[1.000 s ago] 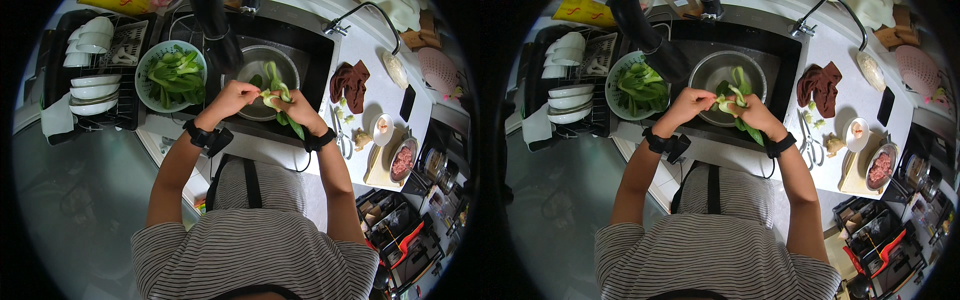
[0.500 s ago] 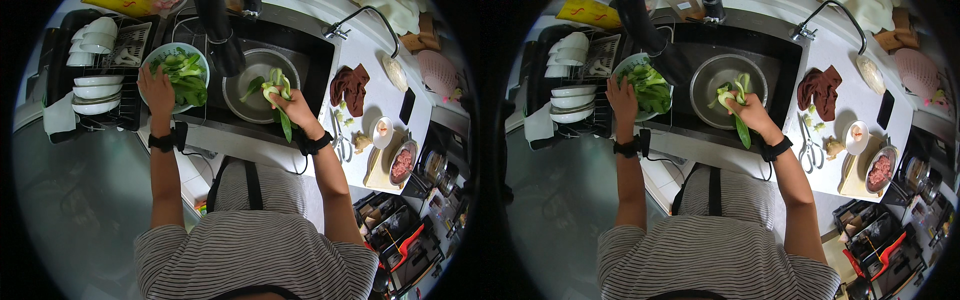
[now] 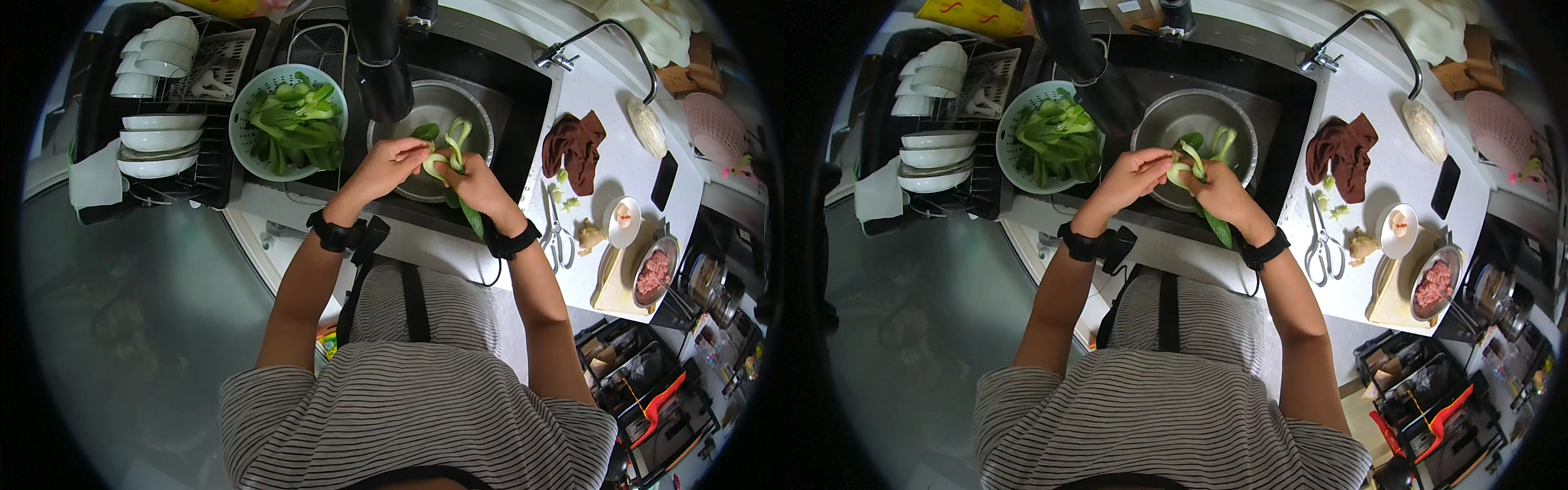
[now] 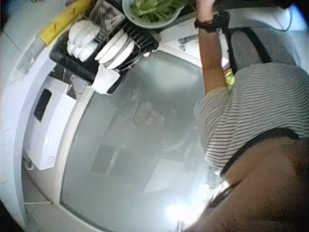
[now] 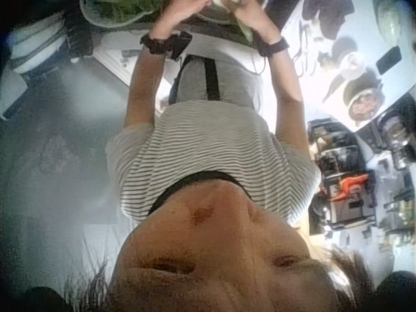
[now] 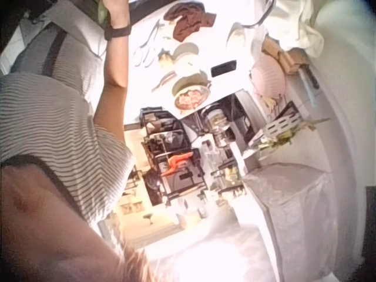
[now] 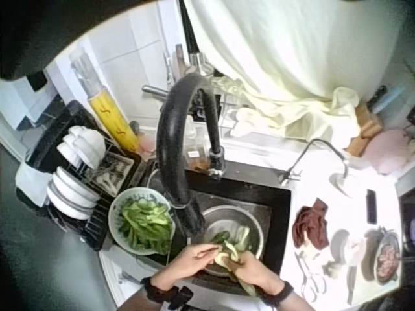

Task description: The person washes leafy green vegetables in a sink, trims the stems with scissors, and places the cleaned leaves into a colander. They then open a package of enoki mushrooms, cut a portion with scissors, and add it to the colander with the greens.

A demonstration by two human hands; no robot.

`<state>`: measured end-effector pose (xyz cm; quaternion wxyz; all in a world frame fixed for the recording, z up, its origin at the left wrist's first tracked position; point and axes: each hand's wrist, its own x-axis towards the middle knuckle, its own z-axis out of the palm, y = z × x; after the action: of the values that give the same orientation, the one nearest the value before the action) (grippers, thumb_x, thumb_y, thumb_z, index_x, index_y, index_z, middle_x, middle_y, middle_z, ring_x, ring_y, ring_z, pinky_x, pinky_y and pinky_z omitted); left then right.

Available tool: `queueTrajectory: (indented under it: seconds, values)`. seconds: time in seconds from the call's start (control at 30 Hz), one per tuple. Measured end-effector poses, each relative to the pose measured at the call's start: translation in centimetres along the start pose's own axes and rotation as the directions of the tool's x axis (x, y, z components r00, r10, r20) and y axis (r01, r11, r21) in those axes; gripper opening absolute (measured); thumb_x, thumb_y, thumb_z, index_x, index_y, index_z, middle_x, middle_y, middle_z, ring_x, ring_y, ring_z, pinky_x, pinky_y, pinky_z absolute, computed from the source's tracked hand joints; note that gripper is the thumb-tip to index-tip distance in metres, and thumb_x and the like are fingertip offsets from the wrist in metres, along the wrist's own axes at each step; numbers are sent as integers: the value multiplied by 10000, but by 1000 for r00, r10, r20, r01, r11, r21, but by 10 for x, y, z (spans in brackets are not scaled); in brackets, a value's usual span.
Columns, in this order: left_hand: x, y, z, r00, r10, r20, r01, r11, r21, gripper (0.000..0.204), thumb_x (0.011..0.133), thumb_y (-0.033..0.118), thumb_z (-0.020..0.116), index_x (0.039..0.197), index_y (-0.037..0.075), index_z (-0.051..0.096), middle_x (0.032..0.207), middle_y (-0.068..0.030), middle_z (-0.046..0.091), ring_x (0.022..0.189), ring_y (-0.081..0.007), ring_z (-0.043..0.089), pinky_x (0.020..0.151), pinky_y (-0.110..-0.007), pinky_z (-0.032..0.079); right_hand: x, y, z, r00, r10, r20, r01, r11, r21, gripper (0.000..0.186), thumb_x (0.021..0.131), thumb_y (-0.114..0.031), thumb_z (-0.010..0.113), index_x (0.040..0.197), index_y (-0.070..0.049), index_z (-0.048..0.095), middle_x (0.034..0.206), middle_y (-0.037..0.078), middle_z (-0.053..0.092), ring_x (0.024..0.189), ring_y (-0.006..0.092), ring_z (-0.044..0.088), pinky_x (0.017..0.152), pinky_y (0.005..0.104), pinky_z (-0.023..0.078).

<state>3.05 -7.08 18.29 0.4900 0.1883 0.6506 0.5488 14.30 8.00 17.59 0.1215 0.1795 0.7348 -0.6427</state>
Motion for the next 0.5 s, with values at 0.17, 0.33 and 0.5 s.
queueTrajectory:
  seconds: [0.17,0.33,0.5]
  values:
    - [2,-6,7,999,39,32,-39,999,-22,192,903,131,529,1042,5,570,709,9,531,521,-31,403,461,-172,324,0,6,-2,996,87,19,-88,994,57,211,887,-173,551,937,23,614,618,-18,520,582,57,445,544,226,359]
    - [-5,-9,-3,996,15,92,18,938,-345,168,899,117,529,999,-17,548,706,7,495,554,-47,414,487,-193,336,2,0,-5,980,80,185,-149,906,397,187,884,-170,560,895,12,602,683,-12,531,616,65,458,569,221,362]
    - [-3,-34,-18,984,-98,-151,-24,758,-652,134,874,98,564,945,-16,560,722,-19,520,581,-65,448,512,-221,384,14,-15,2,966,109,233,-187,920,344,233,875,-165,576,1004,28,600,886,34,631,681,60,517,636,187,419]
